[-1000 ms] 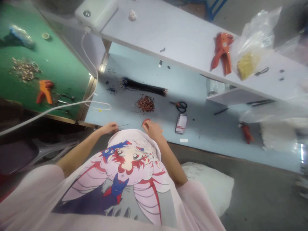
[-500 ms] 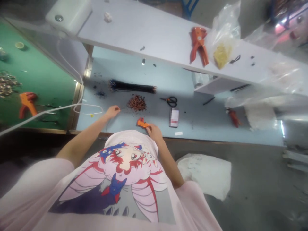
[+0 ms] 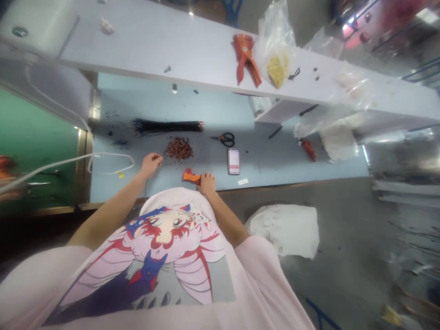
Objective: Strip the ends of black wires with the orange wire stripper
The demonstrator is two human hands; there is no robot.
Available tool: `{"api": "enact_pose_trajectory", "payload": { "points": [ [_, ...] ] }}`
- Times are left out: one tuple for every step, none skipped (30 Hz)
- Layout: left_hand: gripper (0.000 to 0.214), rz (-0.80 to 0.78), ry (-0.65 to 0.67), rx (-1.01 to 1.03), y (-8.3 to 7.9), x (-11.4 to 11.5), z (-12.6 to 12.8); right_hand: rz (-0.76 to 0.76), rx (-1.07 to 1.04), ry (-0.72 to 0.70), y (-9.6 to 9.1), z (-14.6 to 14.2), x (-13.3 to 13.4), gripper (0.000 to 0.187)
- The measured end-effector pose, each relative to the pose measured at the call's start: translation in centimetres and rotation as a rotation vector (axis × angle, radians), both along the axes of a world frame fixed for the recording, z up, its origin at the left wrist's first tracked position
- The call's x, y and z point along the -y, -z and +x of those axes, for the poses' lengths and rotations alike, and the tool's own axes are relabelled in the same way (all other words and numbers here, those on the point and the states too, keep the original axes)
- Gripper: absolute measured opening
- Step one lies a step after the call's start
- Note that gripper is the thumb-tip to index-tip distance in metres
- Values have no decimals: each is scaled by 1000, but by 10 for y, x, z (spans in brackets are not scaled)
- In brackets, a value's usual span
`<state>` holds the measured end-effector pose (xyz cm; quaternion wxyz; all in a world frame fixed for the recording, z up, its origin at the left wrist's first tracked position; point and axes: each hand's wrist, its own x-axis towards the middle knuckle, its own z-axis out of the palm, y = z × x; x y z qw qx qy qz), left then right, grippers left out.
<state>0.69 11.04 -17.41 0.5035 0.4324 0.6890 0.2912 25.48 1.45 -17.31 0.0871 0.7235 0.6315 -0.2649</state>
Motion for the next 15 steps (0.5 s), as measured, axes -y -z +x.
{"api": "enact_pose_trajectory", "payload": {
  "points": [
    [13, 11, -14, 20, -6, 4, 0, -3, -18, 3, 0, 0, -1, 41],
    [13, 22, -27, 40, -12, 9, -2, -7, -41, 6, 0, 0, -3, 40],
    [14, 34, -39, 60, -18, 15, -4, -11, -69, 12, -1, 1, -4, 39],
    [16, 47, -51, 80, -25, 22, -6, -15, -101, 21, -3, 2, -6, 38],
    [18, 60, -61, 99, -32, 29, -9, -20, -137, 33, -5, 2, -7, 37],
    [20, 72, -70, 115, -39, 36, -12, -24, -179, 48, -7, 2, -8, 36],
    [22, 80, -79, 127, -45, 44, -15, -30, -228, 65, -11, 2, -10, 36],
    [23, 84, -87, 142, -52, 50, -18, -38, -283, 82, -14, 1, -11, 36],
    [24, 85, -98, 166, -58, 57, -21, -48, -347, 100, -18, 0, -12, 36],
    [24, 87, -111, 196, -64, 62, -23, -59, -418, 118, -23, -3, -13, 36],
    [23, 90, -125, 231, -70, 67, -24, -72, -495, 133, -28, -6, -15, 36],
    [21, 95, -139, 265, -76, 70, -25, -84, -569, 146, -34, -9, -16, 37],
    [19, 100, -151, 293, -81, 72, -25, -92, -633, 151, -40, -13, -17, 38],
    [17, 107, -159, 307, -87, 73, -24, -102, -710, 164, -47, -17, -18, 41],
    [16, 121, -159, 303, -93, 74, -23, -121, -820, 192, -55, -21, -18, 44]
  ]
}}
